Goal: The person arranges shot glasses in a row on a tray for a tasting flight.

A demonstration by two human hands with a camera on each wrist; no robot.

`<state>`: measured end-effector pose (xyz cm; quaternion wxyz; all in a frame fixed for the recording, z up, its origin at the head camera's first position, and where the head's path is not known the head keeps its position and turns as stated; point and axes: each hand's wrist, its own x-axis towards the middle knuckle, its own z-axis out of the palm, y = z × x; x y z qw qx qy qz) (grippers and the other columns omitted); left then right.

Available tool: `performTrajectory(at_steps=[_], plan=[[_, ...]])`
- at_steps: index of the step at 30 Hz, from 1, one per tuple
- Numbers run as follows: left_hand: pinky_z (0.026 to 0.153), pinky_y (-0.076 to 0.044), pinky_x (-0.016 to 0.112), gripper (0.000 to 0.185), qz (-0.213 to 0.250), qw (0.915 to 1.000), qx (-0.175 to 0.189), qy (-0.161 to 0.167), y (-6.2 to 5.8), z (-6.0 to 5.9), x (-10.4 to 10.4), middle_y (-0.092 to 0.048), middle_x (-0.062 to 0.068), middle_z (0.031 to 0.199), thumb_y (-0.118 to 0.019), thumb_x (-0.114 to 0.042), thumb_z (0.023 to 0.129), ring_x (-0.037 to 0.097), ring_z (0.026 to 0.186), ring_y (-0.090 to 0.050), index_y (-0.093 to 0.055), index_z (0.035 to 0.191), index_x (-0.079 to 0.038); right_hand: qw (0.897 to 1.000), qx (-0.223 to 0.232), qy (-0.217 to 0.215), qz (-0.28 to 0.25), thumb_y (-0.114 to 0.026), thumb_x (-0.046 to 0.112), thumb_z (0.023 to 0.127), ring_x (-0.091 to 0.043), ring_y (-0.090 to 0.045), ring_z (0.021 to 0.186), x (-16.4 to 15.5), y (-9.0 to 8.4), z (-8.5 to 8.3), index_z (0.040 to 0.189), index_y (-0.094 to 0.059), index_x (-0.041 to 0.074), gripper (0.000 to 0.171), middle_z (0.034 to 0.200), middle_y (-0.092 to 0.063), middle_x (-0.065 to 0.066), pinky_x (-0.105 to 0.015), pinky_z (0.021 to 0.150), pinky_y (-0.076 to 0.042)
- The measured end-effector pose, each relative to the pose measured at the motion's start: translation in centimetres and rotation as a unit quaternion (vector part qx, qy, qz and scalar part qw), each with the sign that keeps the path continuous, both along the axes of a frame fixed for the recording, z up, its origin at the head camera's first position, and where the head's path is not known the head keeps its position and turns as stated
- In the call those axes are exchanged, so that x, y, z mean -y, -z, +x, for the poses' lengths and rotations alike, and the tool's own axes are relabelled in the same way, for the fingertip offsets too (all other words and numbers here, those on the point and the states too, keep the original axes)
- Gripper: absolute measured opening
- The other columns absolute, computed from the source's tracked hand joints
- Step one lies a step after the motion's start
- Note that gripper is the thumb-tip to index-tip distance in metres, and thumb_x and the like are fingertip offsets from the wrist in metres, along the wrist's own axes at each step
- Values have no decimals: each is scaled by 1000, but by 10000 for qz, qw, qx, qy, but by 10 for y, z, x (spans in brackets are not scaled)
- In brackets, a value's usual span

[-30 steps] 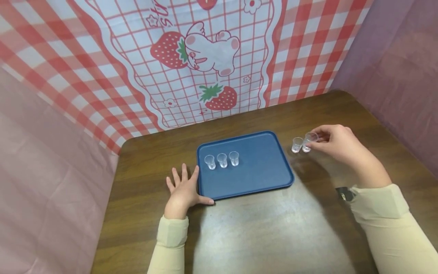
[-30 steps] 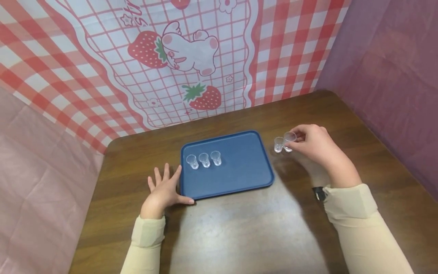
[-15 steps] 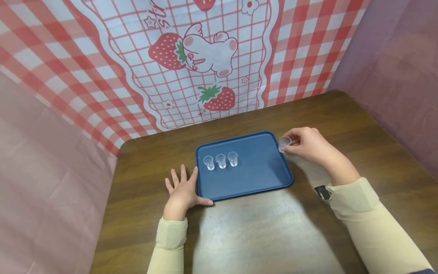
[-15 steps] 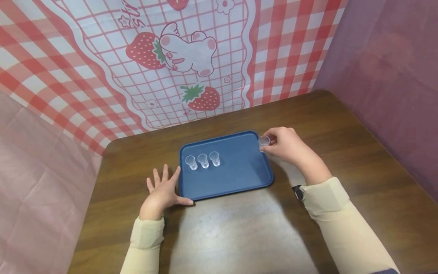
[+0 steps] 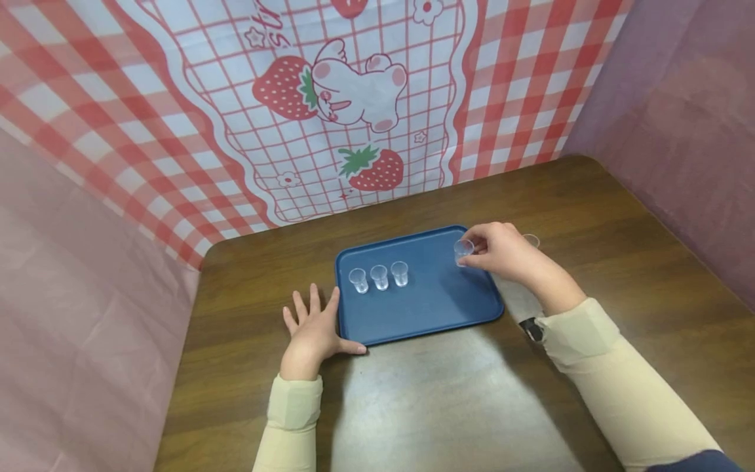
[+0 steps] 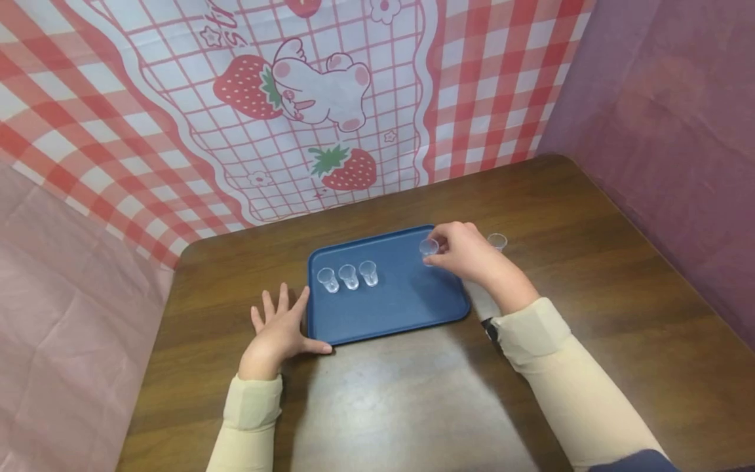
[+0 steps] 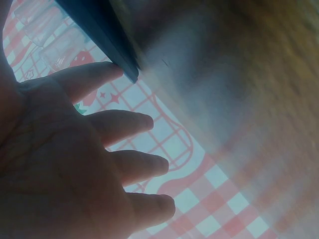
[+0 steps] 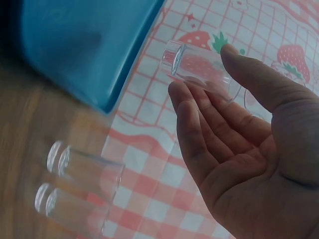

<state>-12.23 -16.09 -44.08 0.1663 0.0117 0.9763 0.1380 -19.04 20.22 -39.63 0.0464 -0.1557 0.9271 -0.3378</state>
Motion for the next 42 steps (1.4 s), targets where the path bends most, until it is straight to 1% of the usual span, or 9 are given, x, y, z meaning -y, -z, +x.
performTrajectory(at_steps=[6, 15, 21, 28, 37, 42], plan=[[110, 10, 70, 136, -3, 10000, 45, -8, 2, 0, 1, 3, 25, 166, -93, -62, 58, 53, 146, 15, -21, 164, -18, 10000, 48, -83, 23, -85, 16, 85, -24, -67, 90, 20, 7, -6, 112, -73, -2, 34, 98, -70, -11, -45, 80, -55], [110, 10, 70, 136, -3, 10000, 9, 9, 2, -1, 1, 2, 25, 166, -93, -63, 58, 54, 146, 14, -22, 164, -18, 9993, 133, -326, 105, -87, 15, 82, -23, -69, 91, 44, 19, -12, 110, -73, -3, 36, 96, -70, -9, -43, 81, -56], [110, 9, 70, 135, 9, 10000, 1, 16, 2, 0, 1, 2, 26, 166, -93, -62, 58, 54, 146, 13, -23, 164, -17, 9988, 36, -481, 47, -88, 13, 81, -22, -67, 87, 53, 26, -16, 107, -73, -4, 34, 91, -70, -7, -43, 81, -55], [110, 9, 71, 135, 22, 10000, -4, 17, 0, -1, 0, 1, 26, 166, -93, -62, 58, 54, 146, 13, -23, 164, -17, 9982, 136, -573, 148, -87, 13, 81, -22, -68, 89, 61, 29, -19, 110, -73, -4, 36, 93, -71, -7, -42, 83, -54], [111, 9, 70, 135, -11, 10000, 40, 1, 0, 0, 0, 2, 25, 166, -93, -62, 58, 53, 147, 13, -22, 164, -18, 9976, 214, -634, 157, -88, 11, 79, -21, -67, 88, 70, 33, -21, 108, -73, -4, 35, 92, -71, -7, -40, 82, -54], [111, 9, 70, 135, -2, 10000, 26, 0, 0, 0, -1, 1, 26, 166, -93, -62, 58, 53, 146, 13, -22, 164, -17, 9976, 226, -638, 148, -88, 11, 79, -21, -67, 89, 71, 34, -21, 108, -73, -3, 35, 93, -71, -7, -40, 84, -54]])
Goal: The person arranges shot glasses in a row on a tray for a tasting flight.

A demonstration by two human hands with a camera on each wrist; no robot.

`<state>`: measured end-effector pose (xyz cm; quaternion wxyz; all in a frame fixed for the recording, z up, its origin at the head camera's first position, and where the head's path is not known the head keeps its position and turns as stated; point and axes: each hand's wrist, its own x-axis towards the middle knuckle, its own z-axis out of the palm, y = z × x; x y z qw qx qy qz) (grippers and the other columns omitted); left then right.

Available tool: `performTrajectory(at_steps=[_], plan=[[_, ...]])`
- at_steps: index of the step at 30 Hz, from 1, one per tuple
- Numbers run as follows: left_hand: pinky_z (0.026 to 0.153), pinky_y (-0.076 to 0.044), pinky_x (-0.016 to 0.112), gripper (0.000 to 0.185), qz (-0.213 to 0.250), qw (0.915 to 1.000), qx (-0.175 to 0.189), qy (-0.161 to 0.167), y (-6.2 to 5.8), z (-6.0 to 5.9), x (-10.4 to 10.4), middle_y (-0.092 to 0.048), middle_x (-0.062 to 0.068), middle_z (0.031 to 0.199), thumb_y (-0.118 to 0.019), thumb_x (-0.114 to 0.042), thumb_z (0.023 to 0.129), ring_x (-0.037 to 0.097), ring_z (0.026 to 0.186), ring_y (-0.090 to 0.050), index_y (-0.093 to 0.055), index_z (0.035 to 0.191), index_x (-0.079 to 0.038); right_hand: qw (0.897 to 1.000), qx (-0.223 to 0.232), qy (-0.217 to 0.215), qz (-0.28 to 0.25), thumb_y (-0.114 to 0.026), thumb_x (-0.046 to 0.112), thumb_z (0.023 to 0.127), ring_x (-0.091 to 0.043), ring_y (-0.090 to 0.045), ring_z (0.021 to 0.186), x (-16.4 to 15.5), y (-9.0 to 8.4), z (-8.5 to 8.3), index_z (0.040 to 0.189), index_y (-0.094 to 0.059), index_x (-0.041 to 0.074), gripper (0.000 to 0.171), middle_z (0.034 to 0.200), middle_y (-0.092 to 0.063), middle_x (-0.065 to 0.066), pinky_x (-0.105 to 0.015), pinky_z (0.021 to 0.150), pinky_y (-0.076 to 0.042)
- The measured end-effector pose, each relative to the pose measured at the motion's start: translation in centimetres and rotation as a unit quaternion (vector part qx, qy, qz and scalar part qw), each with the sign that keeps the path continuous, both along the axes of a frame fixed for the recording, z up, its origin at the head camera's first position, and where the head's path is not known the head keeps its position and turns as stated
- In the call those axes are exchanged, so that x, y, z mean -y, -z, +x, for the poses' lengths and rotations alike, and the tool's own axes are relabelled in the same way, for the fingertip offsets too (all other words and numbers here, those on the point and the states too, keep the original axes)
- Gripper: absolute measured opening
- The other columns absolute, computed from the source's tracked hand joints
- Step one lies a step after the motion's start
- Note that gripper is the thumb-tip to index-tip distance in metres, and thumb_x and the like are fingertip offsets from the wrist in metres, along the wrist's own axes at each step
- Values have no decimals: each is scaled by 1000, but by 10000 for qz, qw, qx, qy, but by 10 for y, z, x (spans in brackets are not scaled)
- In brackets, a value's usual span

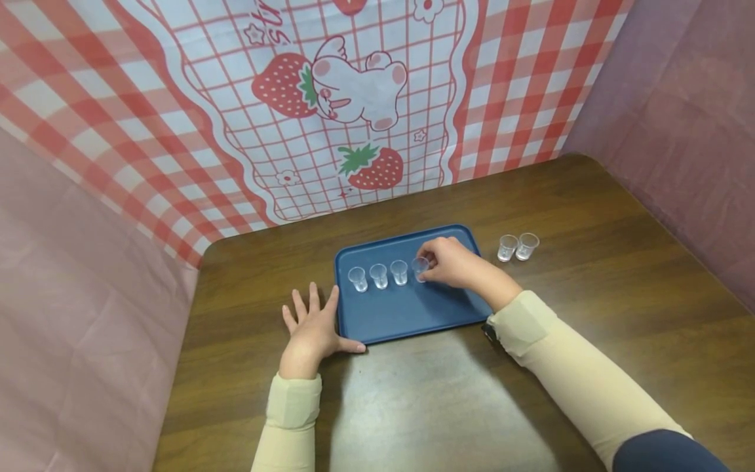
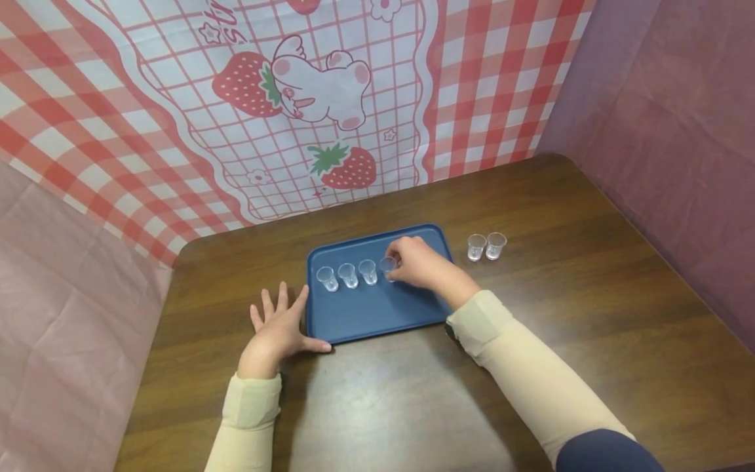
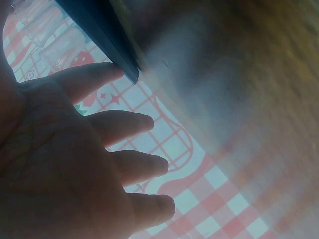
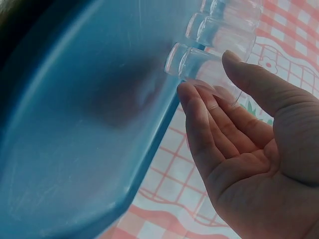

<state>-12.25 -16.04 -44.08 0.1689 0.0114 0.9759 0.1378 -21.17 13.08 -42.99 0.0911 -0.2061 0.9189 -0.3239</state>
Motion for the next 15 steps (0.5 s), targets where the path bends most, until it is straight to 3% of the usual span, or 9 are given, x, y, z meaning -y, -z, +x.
performTrajectory(at_steps=[15], plan=[[110, 8, 71, 134, -5, 10000, 3, 27, 1, -1, 0, 0, 26, 166, -93, -61, 58, 54, 146, 12, -23, 164, -17, 10000, 69, 22, -24, -88, 13, 80, -23, -68, 93, 1, 2, -1, 111, -73, -2, 37, 98, -72, -9, -40, 85, -54]])
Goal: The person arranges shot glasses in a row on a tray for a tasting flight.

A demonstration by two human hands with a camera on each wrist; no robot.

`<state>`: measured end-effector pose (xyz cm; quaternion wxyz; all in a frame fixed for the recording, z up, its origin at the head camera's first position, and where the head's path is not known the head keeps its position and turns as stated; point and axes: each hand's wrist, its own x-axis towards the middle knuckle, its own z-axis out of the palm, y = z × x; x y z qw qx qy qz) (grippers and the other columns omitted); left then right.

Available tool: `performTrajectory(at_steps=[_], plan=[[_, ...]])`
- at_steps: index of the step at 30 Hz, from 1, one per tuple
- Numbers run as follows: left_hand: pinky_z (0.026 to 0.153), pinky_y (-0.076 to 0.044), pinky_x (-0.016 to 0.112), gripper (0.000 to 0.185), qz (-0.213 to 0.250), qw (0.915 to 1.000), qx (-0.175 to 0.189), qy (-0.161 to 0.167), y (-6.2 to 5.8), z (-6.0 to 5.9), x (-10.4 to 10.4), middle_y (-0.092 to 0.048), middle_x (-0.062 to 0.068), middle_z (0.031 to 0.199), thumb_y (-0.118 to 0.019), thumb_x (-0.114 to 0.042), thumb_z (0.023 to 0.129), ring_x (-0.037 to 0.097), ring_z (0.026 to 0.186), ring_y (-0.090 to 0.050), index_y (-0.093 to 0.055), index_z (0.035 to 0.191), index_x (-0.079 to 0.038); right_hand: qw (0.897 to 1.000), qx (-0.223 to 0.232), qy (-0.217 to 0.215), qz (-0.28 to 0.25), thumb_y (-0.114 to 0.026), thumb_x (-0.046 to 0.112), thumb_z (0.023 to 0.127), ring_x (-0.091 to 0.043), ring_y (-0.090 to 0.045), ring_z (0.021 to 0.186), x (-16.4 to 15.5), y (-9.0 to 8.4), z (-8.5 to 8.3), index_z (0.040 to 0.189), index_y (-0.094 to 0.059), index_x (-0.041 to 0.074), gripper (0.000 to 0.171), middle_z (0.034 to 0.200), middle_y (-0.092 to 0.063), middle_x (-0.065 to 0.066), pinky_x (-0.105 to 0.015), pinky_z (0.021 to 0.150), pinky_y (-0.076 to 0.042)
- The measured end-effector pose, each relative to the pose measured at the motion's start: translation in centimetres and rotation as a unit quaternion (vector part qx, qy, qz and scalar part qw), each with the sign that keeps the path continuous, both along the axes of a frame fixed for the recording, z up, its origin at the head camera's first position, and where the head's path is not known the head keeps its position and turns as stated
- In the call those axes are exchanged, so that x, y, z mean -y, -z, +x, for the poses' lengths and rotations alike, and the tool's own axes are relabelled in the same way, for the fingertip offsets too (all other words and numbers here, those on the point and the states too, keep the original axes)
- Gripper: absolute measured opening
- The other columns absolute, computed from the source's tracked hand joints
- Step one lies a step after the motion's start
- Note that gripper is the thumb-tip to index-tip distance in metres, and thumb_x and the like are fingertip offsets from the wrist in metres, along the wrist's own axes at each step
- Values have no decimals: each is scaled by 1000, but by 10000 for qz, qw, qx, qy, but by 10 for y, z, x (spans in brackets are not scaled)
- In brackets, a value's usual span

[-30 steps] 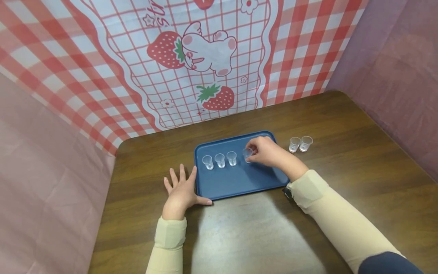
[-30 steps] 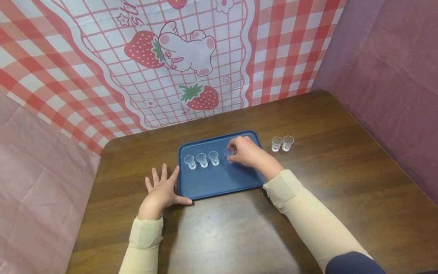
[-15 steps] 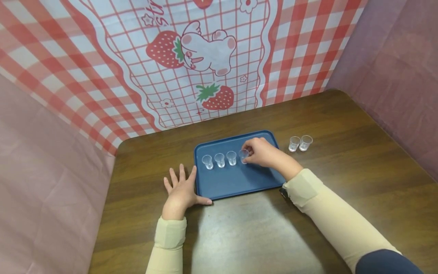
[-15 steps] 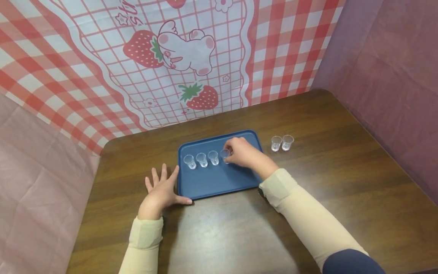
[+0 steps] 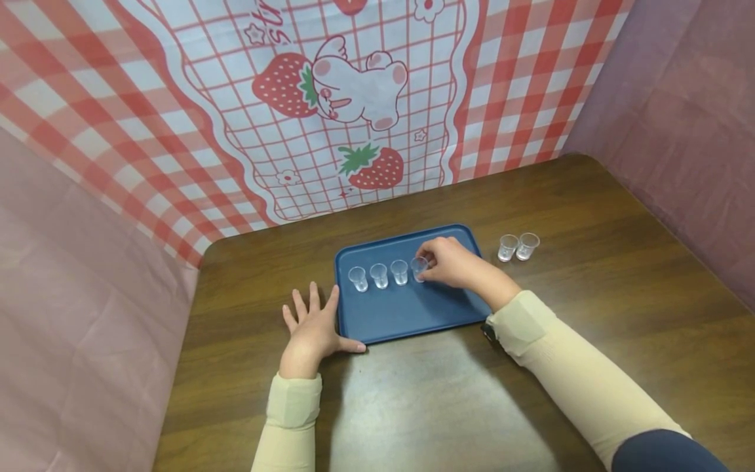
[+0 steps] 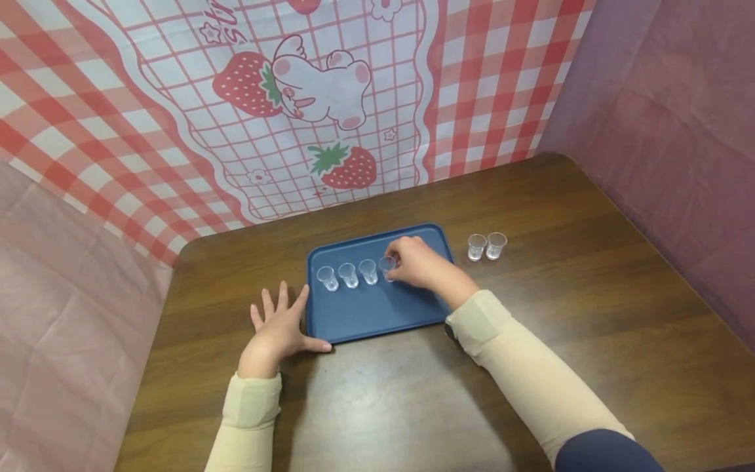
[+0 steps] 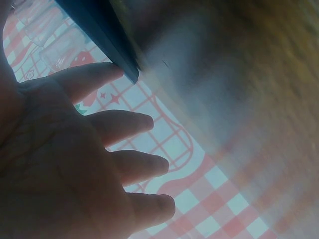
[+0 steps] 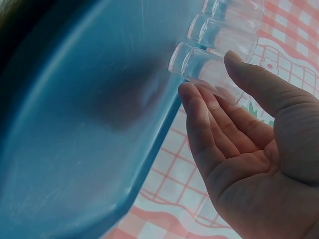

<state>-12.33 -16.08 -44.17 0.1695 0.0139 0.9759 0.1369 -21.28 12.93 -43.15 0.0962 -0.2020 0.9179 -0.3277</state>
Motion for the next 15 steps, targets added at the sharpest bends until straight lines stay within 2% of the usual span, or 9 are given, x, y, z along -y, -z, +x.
performTrajectory(at_steps=[15], plan=[[111, 8, 70, 134, 9, 10000, 22, -21, -2, 1, -1, 1, 26, 166, -93, -61, 58, 53, 147, 12, -23, 164, -17, 9996, 233, 78, -149, -85, 7, 82, -26, -69, 99, -12, -7, 4, 117, -69, -6, 41, 107, -72, -15, -39, 87, -55]])
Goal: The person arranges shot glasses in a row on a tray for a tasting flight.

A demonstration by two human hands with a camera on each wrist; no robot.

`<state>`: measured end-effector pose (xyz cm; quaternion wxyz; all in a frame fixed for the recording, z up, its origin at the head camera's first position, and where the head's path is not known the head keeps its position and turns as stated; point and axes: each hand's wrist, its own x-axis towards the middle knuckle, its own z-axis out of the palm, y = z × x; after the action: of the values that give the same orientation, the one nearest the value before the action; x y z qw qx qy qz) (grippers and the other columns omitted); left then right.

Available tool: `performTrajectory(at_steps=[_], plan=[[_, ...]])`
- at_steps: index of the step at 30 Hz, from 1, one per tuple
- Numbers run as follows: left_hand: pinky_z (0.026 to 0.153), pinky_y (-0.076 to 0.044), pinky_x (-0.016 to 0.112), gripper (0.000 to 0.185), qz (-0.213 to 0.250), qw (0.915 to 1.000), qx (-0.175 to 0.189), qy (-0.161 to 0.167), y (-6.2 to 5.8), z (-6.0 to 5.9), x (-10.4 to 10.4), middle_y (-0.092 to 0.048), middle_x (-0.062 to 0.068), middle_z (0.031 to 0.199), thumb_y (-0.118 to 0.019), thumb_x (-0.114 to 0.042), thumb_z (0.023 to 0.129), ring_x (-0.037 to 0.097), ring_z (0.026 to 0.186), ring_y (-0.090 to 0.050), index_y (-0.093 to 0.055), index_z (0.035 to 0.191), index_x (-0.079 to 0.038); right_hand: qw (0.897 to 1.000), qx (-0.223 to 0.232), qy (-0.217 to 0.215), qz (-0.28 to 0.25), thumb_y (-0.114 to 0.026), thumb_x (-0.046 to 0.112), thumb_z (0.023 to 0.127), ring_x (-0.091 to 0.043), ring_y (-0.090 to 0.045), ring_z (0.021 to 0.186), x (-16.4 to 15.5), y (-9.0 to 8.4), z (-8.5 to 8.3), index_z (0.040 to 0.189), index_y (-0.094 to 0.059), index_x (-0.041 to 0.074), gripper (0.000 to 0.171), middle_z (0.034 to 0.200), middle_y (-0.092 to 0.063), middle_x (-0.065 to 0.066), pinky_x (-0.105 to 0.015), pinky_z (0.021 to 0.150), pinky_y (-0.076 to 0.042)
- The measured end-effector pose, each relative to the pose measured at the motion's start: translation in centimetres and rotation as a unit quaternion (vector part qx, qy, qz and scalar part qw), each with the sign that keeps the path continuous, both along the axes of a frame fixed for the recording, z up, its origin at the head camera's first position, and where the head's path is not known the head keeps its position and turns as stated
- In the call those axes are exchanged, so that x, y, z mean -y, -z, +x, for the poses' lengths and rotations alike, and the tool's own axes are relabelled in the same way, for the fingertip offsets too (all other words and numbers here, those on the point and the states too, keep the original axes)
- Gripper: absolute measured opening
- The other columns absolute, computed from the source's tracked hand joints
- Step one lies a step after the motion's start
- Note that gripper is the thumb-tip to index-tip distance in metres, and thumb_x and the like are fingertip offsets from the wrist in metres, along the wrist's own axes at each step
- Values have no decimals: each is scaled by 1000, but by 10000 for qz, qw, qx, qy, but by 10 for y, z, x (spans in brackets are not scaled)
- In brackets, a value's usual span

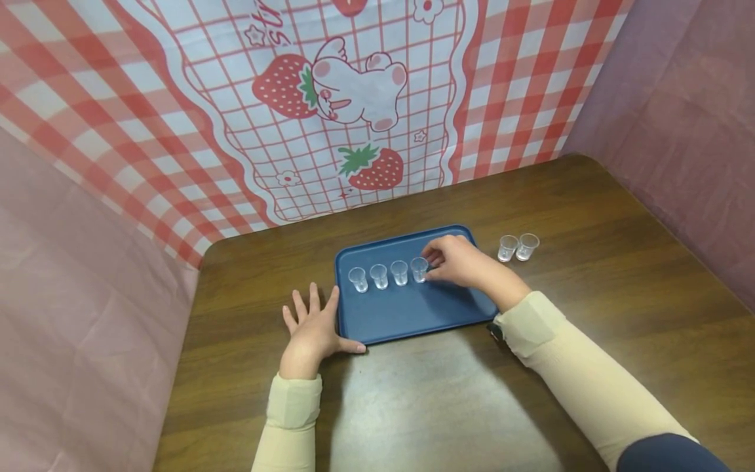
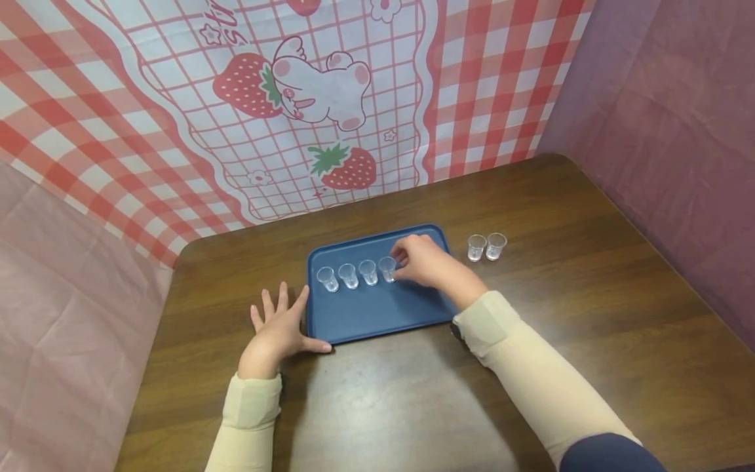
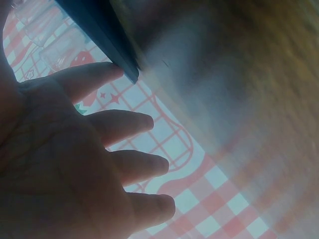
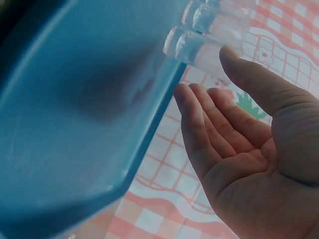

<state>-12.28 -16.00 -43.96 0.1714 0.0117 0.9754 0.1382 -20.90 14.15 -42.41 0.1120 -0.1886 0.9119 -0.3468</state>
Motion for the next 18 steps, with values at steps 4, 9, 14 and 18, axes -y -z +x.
performTrajectory(at_steps=[4, 9, 14, 18], plan=[[111, 9, 70, 134, -8, 10000, 19, -13, 0, 0, 0, 1, 26, 166, -93, -61, 58, 53, 147, 13, -22, 164, -17, 10000, 12, 64, -72, -84, 6, 83, -28, -69, 101, -6, -3, 2, 119, -68, -7, 41, 110, -71, -17, -41, 88, -55], [111, 10, 70, 135, -5, 10000, 30, -38, 1, 0, 0, 3, 25, 166, -93, -62, 59, 53, 146, 15, -21, 164, -18, 9997, -21, 171, -183, -82, 6, 86, -31, -68, 104, -14, -9, 6, 121, -67, -8, 40, 113, -70, -19, -43, 89, -55], [110, 10, 70, 135, 51, 10000, 3, -37, 2, 0, 0, 2, 25, 166, -93, -61, 58, 53, 146, 15, -22, 164, -17, 9993, -146, 285, -210, -82, 8, 87, -31, -68, 104, -22, -14, 10, 121, -67, -7, 41, 115, -70, -21, -43, 89, -55], [110, 10, 70, 134, 64, 10000, -17, -26, 1, 0, 0, 2, 25, 166, -93, -60, 59, 53, 146, 15, -22, 164, -17, 9987, -233, 371, -248, -82, 11, 87, -32, -67, 106, -30, -19, 11, 123, -66, -7, 43, 117, -69, -20, -45, 91, -54]])
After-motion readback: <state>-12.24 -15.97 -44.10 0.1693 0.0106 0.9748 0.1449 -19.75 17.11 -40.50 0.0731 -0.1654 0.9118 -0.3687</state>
